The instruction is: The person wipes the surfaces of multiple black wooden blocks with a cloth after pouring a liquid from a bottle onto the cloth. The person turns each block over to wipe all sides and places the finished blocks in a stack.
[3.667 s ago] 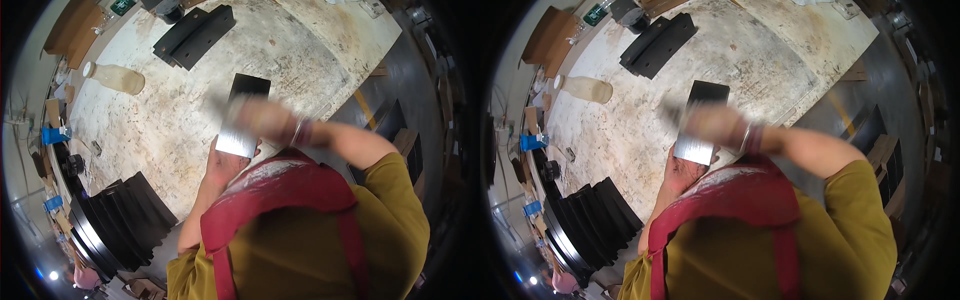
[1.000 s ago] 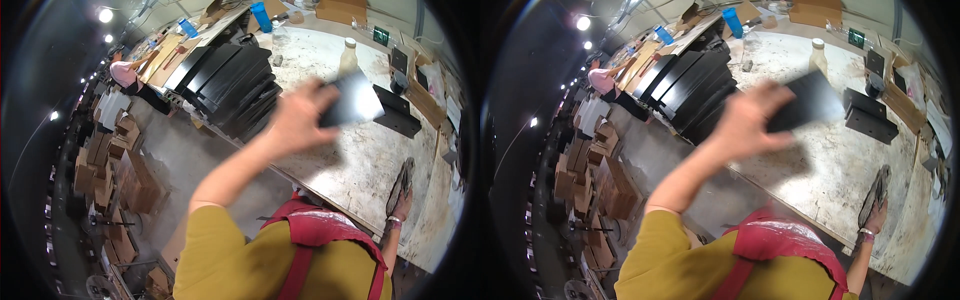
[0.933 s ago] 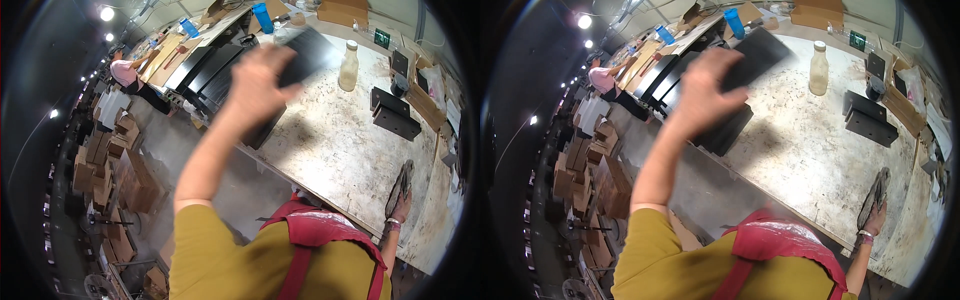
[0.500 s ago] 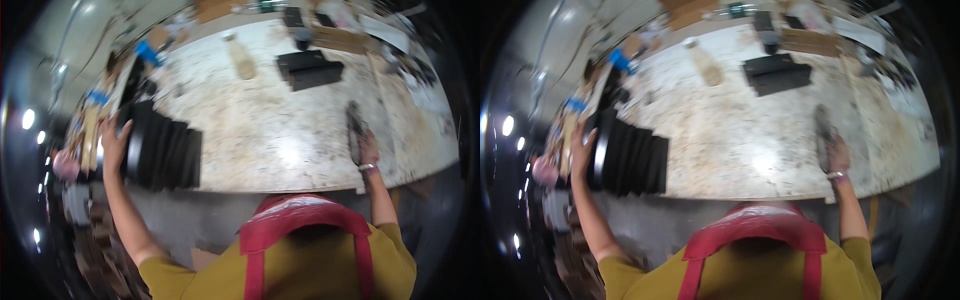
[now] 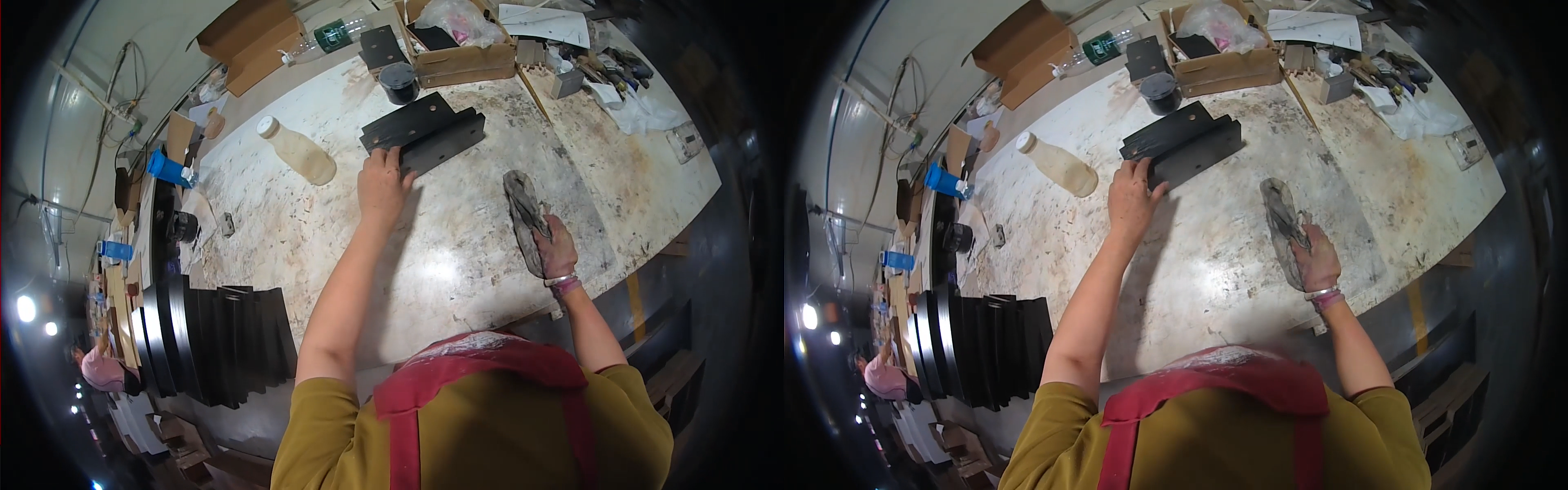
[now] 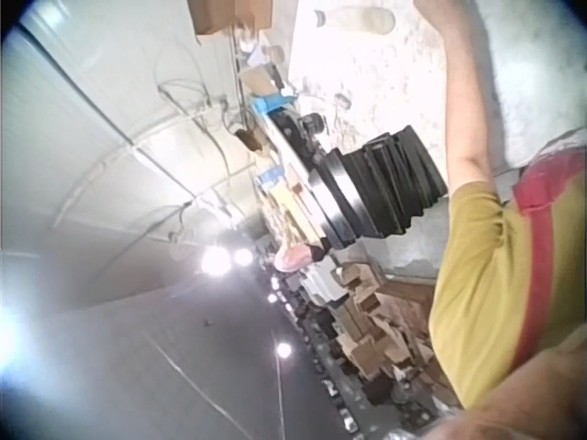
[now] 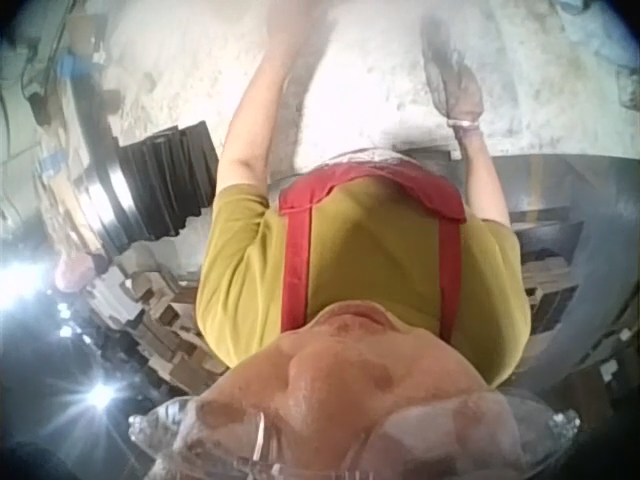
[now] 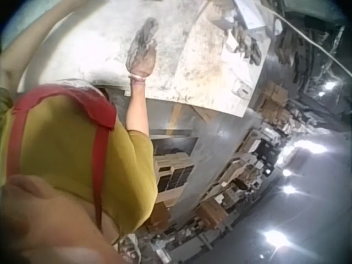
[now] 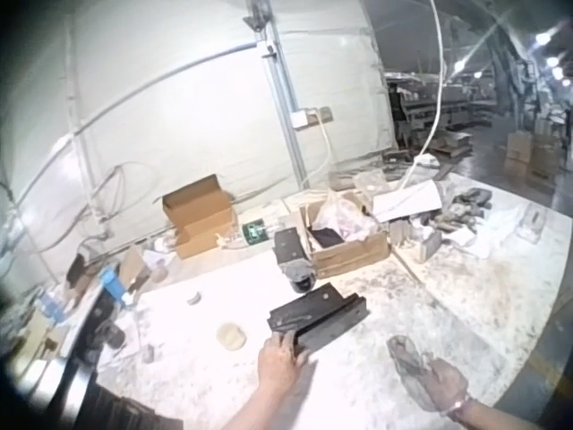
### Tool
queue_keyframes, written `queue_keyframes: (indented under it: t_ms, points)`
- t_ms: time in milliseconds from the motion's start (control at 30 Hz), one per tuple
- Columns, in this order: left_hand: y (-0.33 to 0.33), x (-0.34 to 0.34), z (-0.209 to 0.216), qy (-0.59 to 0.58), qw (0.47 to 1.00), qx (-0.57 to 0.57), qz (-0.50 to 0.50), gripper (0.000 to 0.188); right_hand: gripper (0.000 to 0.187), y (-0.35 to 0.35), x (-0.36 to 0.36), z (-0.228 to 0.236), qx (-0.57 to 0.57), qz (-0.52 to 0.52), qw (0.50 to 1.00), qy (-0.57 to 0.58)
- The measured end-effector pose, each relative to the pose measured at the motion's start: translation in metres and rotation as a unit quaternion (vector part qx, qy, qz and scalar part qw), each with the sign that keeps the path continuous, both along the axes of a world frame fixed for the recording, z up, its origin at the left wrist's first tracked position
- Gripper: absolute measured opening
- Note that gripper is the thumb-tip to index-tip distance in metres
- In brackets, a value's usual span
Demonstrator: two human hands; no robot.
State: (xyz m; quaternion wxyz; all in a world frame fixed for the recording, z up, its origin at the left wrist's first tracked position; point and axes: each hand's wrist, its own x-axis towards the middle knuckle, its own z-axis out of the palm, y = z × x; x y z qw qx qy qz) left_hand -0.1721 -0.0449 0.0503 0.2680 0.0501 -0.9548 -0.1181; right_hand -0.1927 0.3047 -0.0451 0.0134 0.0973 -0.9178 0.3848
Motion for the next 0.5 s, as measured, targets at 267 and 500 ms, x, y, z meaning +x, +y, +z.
queue_keyframes:
  t_ms: [267,500]
  points:
    - [0.0,0.036,-0.01,-0.082,0.927,0.365,0.024,0.025,0.048,-0.004,0.003,0.006,0.018,-0.002,0.999,-0.036]
    - [0.003,0.115,-0.048,-0.179,0.834,0.522,0.033,0.031,0.052,0.021,-0.03,0.009,-0.093,0.002,0.996,0.019]
